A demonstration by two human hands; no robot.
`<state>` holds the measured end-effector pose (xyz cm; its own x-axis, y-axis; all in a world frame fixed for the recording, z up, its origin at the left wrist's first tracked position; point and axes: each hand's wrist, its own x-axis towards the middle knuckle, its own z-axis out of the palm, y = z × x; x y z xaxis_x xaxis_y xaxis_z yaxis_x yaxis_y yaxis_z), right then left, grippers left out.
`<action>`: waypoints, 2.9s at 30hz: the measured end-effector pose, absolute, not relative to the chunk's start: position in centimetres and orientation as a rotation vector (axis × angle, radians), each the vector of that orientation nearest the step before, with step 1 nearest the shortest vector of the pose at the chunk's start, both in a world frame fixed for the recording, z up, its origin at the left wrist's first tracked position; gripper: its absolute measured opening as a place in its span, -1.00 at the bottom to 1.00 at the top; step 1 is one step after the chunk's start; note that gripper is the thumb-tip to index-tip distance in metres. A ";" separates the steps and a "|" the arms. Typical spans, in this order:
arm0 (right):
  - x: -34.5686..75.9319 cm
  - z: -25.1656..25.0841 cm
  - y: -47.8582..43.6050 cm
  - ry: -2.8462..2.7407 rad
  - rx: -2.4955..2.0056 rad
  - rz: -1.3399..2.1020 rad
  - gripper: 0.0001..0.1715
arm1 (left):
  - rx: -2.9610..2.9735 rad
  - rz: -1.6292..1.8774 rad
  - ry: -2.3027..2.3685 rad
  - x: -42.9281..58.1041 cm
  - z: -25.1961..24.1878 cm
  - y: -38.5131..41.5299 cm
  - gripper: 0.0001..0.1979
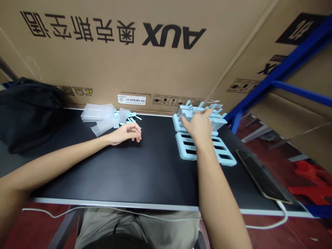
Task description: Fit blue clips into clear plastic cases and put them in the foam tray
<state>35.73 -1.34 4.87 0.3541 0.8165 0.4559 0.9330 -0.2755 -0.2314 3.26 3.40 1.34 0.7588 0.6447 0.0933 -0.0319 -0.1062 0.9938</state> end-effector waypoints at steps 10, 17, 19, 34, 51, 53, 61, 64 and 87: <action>34.6 6.4 -1.7 -1.219 -2.211 -0.390 -0.37 | 1.703 0.609 0.588 3.2 1.5 2.8 -0.50; 35.0 6.8 -1.6 -1.184 -2.283 -0.367 -0.31 | 1.702 0.569 0.570 3.2 1.1 3.3 -0.50; 35.2 6.8 -1.4 -1.196 -2.259 -0.354 -0.38 | 1.720 0.560 0.558 3.3 0.9 3.4 -0.47; 33.9 7.6 -2.5 -1.102 -2.243 -0.268 -0.36 | 2.698 0.660 1.226 3.6 0.0 1.3 -0.55; 23.7 1.4 -0.5 -2.378 -1.522 -0.062 -0.55 | 2.784 0.657 0.878 3.6 0.7 1.8 -0.80; 24.0 1.5 -0.5 -2.359 -1.533 -0.088 -0.57 | 2.809 0.690 0.919 3.6 0.8 2.0 -0.77; 24.7 1.8 -0.6 -2.465 -1.305 -0.032 -0.65 | 3.090 0.618 1.003 2.3 3.6 4.0 -0.50; 24.5 1.8 -0.5 -2.479 -1.366 -0.063 -0.70 | 3.247 0.583 1.120 1.6 4.3 5.0 -0.64; 25.6 2.7 -1.0 -2.519 -1.172 0.275 -0.87 | 3.321 0.400 0.683 1.3 3.3 5.2 -0.72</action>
